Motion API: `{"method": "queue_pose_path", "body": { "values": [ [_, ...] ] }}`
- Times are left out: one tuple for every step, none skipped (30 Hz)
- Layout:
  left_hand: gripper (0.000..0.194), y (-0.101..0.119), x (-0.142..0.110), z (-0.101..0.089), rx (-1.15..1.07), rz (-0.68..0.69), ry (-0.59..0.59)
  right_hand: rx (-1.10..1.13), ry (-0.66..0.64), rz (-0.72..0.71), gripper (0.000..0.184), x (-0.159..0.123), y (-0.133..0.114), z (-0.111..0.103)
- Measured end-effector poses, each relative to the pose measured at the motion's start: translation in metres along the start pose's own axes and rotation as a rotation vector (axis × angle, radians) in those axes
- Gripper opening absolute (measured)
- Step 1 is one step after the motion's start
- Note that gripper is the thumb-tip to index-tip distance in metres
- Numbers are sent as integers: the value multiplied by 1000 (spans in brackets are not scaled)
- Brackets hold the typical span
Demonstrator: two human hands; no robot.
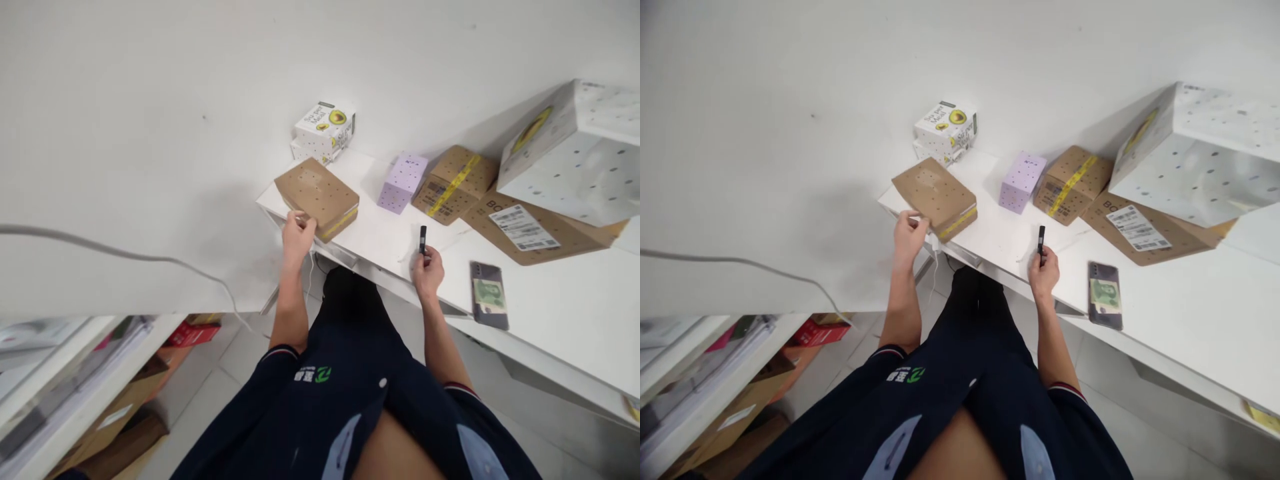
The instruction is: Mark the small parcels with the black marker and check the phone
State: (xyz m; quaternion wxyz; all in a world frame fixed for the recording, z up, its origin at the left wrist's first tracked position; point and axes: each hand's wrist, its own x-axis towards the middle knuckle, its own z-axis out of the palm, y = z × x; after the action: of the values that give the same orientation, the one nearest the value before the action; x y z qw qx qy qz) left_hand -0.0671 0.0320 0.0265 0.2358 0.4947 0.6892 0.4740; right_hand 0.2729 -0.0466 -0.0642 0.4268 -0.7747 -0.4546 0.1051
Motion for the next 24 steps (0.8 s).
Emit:
{"method": "queue_pose_path", "body": {
  "values": [
    [13,2,0,-1,6,57,27,5,0,2,48,0,-1,0],
    [16,2,6,-2,11,96,104,12,0,2,48,0,-1,0],
    [16,0,17,-4,10,104,239,21,2,4,48,0,-2,-1],
    [18,-3,32,-5,-2,87,354,31,5,7,47,0,-2,-1],
    [29,-7,47,-5,-33,54,390,40,8,10,47,0,-3,-1],
    [39,-12,61,-4,-91,-12,360,47,11,15,48,0,-3,-1],
    [43,-16,72,-2,-169,-86,259,51,15,21,48,-1,-3,-1],
    [46,-20,79,1,-233,-128,153,52,18,27,48,-1,-3,-1],
    [47,-24,80,5,-280,-139,62,51,17,30,47,-1,-3,0],
    [47,-27,76,9,-310,-126,-18,47,15,31,47,-1,-2,0],
    [47,-29,67,13,-321,-92,-74,36,12,29,47,0,-2,0],
    [47,-30,55,17,-319,-54,-116,16,10,25,46,0,-1,0],
    [48,-30,41,20,-309,-20,-150,-13,7,19,45,1,-1,0],
    [48,-30,26,23,-289,6,-173,-52,3,12,44,3,-1,1],
    [49,-29,11,26,-262,26,-187,-98,-2,7,42,5,-2,1],
    [49,-28,-3,28,-234,44,-187,-147,-8,4,41,7,-4,1],
    [50,-26,-15,30,-207,57,-184,-194,-17,3,41,10,-6,1],
    [49,-24,-25,31,-184,68,-181,-235,-27,4,40,13,-8,1],
    [49,-22,-32,32,-165,78,-179,-270,-38,9,39,15,-11,1],
    [48,-20,-38,32,-151,84,-181,-298,-49,16,39,18,-13,1],
    [46,-18,-42,32,-143,87,-186,-316,-58,26,38,21,-15,1],
    [44,-17,-46,32,-138,85,-194,-326,-64,36,38,23,-16,1],
    [42,-16,-48,32,-136,80,-202,-327,-67,46,38,25,-16,1],
    [41,-15,-50,32,-138,72,-207,-317,-68,53,37,27,-16,1]
  ]
}}
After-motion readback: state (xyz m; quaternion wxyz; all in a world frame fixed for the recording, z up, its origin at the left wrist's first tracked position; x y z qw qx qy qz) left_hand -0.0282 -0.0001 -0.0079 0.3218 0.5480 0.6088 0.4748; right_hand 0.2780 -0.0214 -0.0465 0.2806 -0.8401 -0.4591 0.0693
